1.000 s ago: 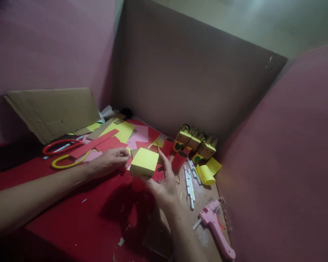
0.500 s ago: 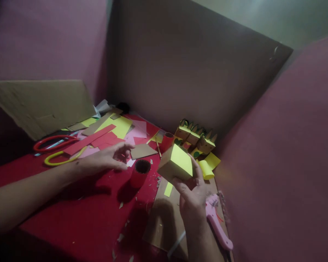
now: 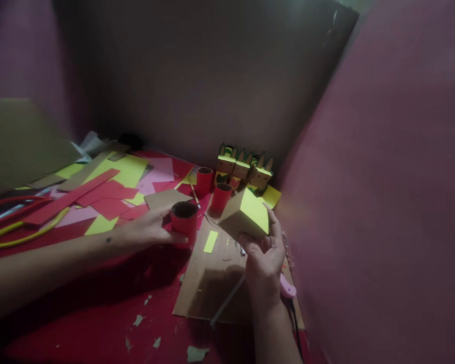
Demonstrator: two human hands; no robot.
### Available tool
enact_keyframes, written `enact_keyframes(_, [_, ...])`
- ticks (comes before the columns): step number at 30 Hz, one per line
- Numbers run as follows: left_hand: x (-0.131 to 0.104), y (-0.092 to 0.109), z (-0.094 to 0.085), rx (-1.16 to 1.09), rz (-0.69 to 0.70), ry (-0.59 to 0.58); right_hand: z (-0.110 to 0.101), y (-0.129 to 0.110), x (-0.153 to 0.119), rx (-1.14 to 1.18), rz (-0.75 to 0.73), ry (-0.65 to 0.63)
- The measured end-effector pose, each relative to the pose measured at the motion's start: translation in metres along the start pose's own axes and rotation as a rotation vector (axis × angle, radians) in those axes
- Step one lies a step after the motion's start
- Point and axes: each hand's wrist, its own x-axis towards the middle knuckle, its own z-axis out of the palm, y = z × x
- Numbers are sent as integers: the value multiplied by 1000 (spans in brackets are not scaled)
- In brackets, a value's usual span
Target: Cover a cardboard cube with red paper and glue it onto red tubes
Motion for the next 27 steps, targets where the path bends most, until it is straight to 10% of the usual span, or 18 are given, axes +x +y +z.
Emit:
enact_keyframes(7, [56,-16,59,-120,69,-211,-3,2,-8,98,-49,-5])
enact_keyframes(15, [75,-35,56,-111,150,-293,-5,15,-19,-78,-80,-119])
enact_keyframes(21, [55,-20,21,0,126,-176,-1,22,-28,-48,-66,-238])
enact_keyframes(27, [25,-4,-67,179,92,228,28,25,-48,-113,160,-535])
